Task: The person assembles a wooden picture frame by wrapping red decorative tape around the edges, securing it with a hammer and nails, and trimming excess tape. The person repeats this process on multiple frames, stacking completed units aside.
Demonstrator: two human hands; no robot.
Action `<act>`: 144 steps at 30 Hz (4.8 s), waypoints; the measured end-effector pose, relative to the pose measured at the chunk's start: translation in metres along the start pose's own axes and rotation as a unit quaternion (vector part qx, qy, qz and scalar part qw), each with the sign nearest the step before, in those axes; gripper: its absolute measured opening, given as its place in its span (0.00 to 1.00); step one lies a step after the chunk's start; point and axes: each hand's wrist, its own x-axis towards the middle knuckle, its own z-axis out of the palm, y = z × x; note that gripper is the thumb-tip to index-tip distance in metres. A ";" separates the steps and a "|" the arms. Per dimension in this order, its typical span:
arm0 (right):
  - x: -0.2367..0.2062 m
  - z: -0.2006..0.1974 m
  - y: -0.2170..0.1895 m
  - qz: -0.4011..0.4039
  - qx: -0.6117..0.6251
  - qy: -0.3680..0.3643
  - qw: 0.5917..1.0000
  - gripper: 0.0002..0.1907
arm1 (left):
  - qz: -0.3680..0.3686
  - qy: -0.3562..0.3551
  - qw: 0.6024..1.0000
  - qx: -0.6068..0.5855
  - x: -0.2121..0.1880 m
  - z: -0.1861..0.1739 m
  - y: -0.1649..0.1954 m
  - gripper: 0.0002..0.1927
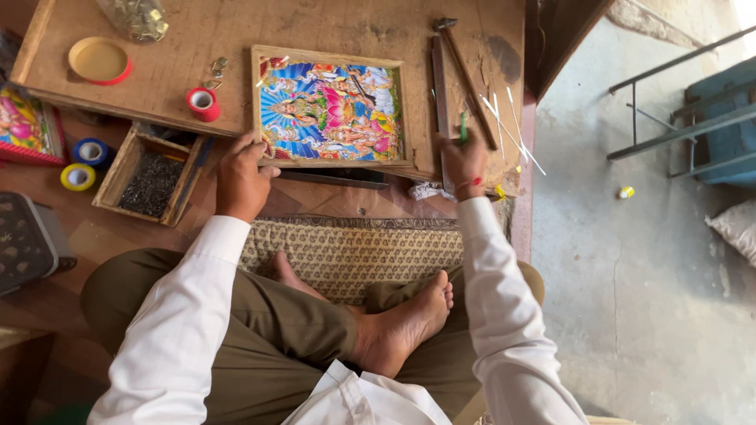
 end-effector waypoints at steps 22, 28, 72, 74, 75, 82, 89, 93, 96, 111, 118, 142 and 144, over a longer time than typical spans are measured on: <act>-0.009 0.001 0.040 -0.224 -0.184 0.114 0.950 0.12 | -0.047 0.021 0.999 -0.007 -0.008 0.011 -0.013 0.28; 0.010 -0.001 0.043 -0.191 -0.288 0.119 0.931 0.10 | -0.041 0.022 0.999 0.013 -0.008 0.011 -0.012 0.27; -0.055 0.063 0.009 -0.162 0.022 0.013 0.986 0.27 | 0.007 0.009 0.999 -0.047 0.000 -0.001 0.002 0.13; -0.058 0.062 0.007 -0.145 0.023 0.022 0.989 0.27 | -0.040 -0.029 0.997 -0.060 0.001 -0.001 0.001 0.15; -0.058 0.062 0.006 -0.129 0.036 0.024 0.991 0.27 | -0.063 -0.046 0.995 -0.065 0.003 -0.001 0.000 0.16; -0.059 0.059 -0.006 -0.097 0.087 0.034 0.991 0.29 | -0.017 -0.041 0.999 -0.025 0.004 0.002 -0.001 0.20; -0.059 0.058 -0.005 -0.100 0.076 0.030 0.992 0.28 | 0.022 -0.025 0.999 -0.021 0.004 0.004 0.001 0.20; -0.057 0.059 -0.003 -0.112 0.128 0.000 0.985 0.24 | -0.039 -0.047 0.997 -0.039 0.003 -0.005 0.008 0.19; -0.068 0.057 -0.002 -0.194 0.109 0.040 0.974 0.24 | -0.087 0.048 0.995 -0.026 0.005 -0.018 0.014 0.25; -0.175 0.036 -0.034 -0.015 0.304 -0.172 0.937 0.20 | -0.009 0.101 0.994 0.045 0.049 -0.032 -0.018 0.14; -0.164 0.025 -0.069 -0.077 0.428 -0.338 0.835 0.23 | -0.045 -0.170 0.939 -0.296 -0.044 -0.014 0.054 0.16; -0.159 0.081 -0.028 0.029 0.430 -0.209 0.878 0.03 | 0.025 -0.186 0.977 -0.102 -0.044 0.026 0.068 0.21; -0.145 0.082 -0.016 0.025 0.431 -0.134 0.892 0.04 | 0.000 -0.197 0.977 -0.085 -0.039 0.019 0.058 0.19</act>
